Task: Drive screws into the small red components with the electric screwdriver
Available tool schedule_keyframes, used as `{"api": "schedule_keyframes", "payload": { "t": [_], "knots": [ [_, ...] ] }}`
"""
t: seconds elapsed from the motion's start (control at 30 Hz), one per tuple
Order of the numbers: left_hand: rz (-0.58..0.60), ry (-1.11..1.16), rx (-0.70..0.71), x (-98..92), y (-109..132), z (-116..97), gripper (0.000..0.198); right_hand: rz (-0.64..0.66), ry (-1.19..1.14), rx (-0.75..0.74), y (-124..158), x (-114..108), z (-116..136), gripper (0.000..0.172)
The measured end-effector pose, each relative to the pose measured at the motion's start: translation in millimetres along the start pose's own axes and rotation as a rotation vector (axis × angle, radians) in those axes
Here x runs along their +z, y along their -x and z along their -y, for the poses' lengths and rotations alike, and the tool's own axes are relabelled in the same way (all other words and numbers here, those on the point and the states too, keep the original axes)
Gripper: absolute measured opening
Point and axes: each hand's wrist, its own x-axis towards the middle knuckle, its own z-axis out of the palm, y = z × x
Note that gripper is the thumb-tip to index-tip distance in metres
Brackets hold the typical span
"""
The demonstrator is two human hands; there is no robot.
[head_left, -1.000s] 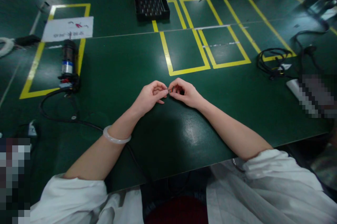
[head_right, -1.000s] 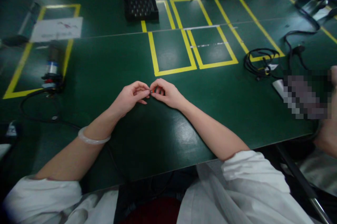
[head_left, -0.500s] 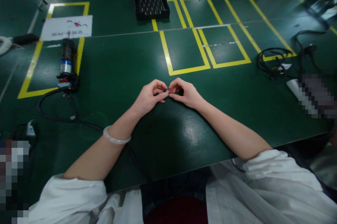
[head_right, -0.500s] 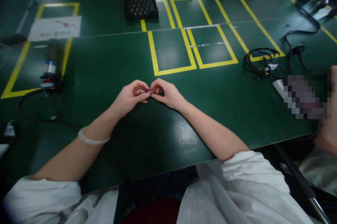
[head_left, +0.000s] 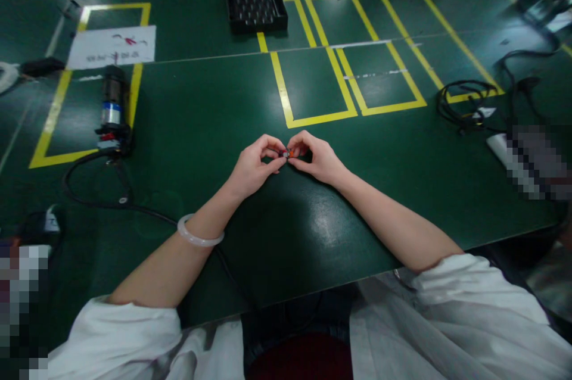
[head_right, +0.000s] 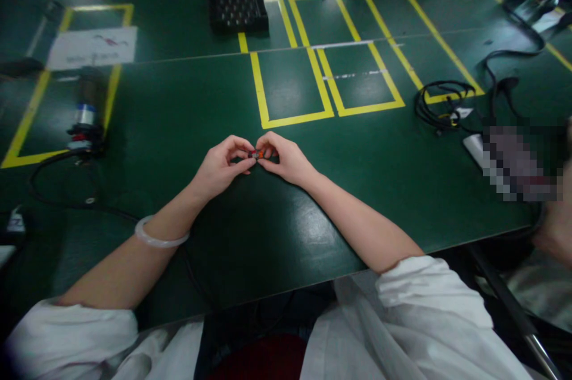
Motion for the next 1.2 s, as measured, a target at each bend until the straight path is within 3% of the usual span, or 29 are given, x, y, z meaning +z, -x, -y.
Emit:
{"api": "schedule_keyframes", "payload": {
  "t": [1.2],
  "knots": [
    [0.001,0.021,-0.021,-4.4,-2.0,2.3,0.034,0.022,-0.021,0.056,-0.4,0.7,-1.2,0.015]
  ]
}}
